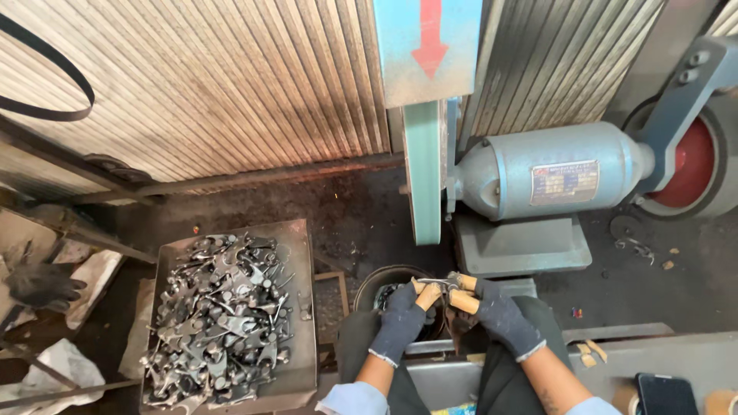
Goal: The person repeatedly picks up small metal parts from a tray and grinds them against a belt sander, creating sparks. After grinding, the person places the parts into a bucket. The process is repeated continuously.
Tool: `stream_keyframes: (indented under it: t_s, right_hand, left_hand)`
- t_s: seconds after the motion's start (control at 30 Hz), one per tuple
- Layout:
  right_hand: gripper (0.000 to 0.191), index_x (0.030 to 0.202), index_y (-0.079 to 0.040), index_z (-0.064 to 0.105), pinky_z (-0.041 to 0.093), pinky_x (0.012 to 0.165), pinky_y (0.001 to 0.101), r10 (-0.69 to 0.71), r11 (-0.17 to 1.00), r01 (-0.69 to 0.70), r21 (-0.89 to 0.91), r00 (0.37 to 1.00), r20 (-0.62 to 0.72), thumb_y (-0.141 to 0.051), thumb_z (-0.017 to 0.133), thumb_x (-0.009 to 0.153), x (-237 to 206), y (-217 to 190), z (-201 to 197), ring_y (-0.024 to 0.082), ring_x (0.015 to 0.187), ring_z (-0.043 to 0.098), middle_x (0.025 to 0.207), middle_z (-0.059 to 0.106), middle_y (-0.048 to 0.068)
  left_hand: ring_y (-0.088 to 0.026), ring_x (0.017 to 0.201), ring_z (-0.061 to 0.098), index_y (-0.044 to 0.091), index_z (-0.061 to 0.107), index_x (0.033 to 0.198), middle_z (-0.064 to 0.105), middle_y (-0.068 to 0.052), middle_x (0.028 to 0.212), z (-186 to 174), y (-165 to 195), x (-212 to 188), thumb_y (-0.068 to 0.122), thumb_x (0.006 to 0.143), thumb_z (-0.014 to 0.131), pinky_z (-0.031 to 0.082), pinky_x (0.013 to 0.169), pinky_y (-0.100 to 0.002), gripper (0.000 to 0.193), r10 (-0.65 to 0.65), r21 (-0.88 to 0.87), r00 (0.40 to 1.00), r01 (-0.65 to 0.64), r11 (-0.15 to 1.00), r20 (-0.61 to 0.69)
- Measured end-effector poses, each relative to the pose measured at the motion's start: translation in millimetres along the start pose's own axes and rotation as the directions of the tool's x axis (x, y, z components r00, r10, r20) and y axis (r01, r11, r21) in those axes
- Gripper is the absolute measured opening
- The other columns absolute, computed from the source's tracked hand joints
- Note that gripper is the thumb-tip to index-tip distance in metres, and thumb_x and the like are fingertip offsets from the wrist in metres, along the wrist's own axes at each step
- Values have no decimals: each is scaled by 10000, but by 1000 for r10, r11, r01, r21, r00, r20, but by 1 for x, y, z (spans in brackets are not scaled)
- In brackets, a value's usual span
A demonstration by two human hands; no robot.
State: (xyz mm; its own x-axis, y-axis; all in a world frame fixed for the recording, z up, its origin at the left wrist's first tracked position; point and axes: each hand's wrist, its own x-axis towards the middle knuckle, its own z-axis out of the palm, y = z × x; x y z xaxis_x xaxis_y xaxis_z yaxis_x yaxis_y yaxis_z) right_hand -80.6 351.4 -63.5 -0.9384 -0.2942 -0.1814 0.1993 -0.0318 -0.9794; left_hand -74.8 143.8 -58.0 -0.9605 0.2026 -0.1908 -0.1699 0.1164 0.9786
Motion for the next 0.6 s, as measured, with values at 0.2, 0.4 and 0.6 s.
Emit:
stream_keyframes:
  t_s: [0.2, 0.4, 0.6]
  right_hand:
    - [365, 1127, 15, 727, 502, 710, 281, -30, 963, -60, -264, 945, -325, -304, 652, 967, 53, -2, 16, 109, 793, 648, 905, 746, 39]
    - [320, 1093, 26, 721, 517, 732, 276, 77, 988, -111, -103, 954, -291, -261, 648, 972, 84, 4, 24, 90, 799, 612, 887, 745, 18]
    - [301, 1045, 22, 717, 516, 762, 277, 116, 993, -120, 6, 950, -290, -263, 625, 1010, 76, 15, 10, 85, 836, 590, 903, 699, 11]
  left_hand:
    - [-131, 859, 633, 17, 705, 1079, 723, -48, 943, 0, -6, 54, 274, 1010, 619, 515, 787, -295, 279, 14, -70, 995, -20, 997, -97]
    - [-188, 869, 673, 6, 721, 1074, 751, -113, 969, 15, -37, 81, 250, 1004, 637, 524, 795, -337, 267, 138, 40, 929, -133, 990, -343]
    - [-304, 744, 696, -2, 682, 936, 737, -178, 852, 35, -57, 90, 256, 975, 675, 525, 680, -389, 261, 131, 133, 905, -84, 988, -404]
